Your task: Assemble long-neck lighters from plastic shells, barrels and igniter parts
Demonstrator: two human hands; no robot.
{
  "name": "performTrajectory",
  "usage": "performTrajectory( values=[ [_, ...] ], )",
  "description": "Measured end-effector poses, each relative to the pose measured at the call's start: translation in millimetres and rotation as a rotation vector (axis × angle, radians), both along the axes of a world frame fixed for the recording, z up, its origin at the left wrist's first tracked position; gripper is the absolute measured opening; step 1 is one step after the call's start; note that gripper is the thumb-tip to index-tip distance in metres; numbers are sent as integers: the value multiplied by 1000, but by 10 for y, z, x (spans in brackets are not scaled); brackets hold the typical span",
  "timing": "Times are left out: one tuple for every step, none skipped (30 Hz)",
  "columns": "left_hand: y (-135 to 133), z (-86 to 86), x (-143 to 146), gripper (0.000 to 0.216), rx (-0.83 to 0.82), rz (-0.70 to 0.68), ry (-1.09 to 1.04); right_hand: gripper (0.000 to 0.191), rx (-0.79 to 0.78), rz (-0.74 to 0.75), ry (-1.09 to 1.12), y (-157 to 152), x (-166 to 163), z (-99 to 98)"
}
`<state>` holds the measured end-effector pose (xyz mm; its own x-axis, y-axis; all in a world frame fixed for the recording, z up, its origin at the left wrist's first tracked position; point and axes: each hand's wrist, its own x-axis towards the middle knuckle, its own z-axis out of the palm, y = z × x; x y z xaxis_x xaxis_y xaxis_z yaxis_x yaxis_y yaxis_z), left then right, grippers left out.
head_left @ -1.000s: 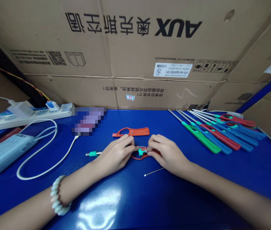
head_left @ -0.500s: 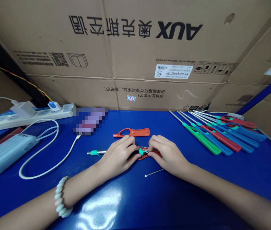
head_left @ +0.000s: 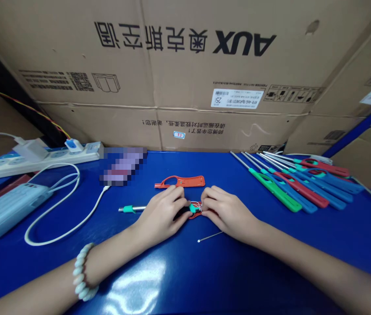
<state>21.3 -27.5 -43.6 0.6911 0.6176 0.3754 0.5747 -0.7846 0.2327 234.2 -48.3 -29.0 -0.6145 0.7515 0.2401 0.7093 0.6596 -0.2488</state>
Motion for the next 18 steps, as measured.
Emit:
performTrajectory(
  values=[
    [-3,2,1,16,8,1,8,11,-3,25,-41,-5,6,29],
    [-7,2,3,16,20,-1,21,11,-7,47,-80,-11,14,58],
    [-12,1,6,17,39,-5,36,11,-10,66,-111,-18,23,83],
    [-18,0,10,18,65,-8,55,12,-10,81,-137,-26,33,105],
    [-26,-2,14,19,101,-9,79,13,-9,93,-158,-35,43,121],
    [-37,-4,18,19,143,-6,105,14,-5,103,-174,-43,53,133],
    [-48,-5,22,19,187,-2,132,16,-2,110,-186,-51,62,141],
    [-61,-8,26,19,229,-1,157,17,-3,115,-193,-57,70,146],
    [-74,-10,28,20,262,-4,177,17,-6,120,-197,-62,76,151],
    [-86,-13,30,20,284,-10,193,18,-14,123,-200,-64,81,157],
    [-96,-16,30,20,295,-18,207,18,-24,126,-201,-65,85,165],
    [-104,-19,29,21,305,-28,220,18,-34,125,-201,-64,87,176],
    [-109,-23,27,23,317,-38,236,18,-46,124,-203,-62,88,189],
    [-110,-26,24,24,331,-45,253,18,-59,121,-205,-60,89,205],
    [-106,-28,20,24,348,-51,268,17,-73,119,-208,-57,90,223],
    [-100,-30,15,24,361,-57,276,17,-89,118,-209,-54,92,241],
    [-89,-29,8,24,361,-62,276,16,-108,120,-210,-51,96,259],
    [-77,-26,1,23,349,-68,265,16,-128,124,-210,-48,101,275]
  ],
)
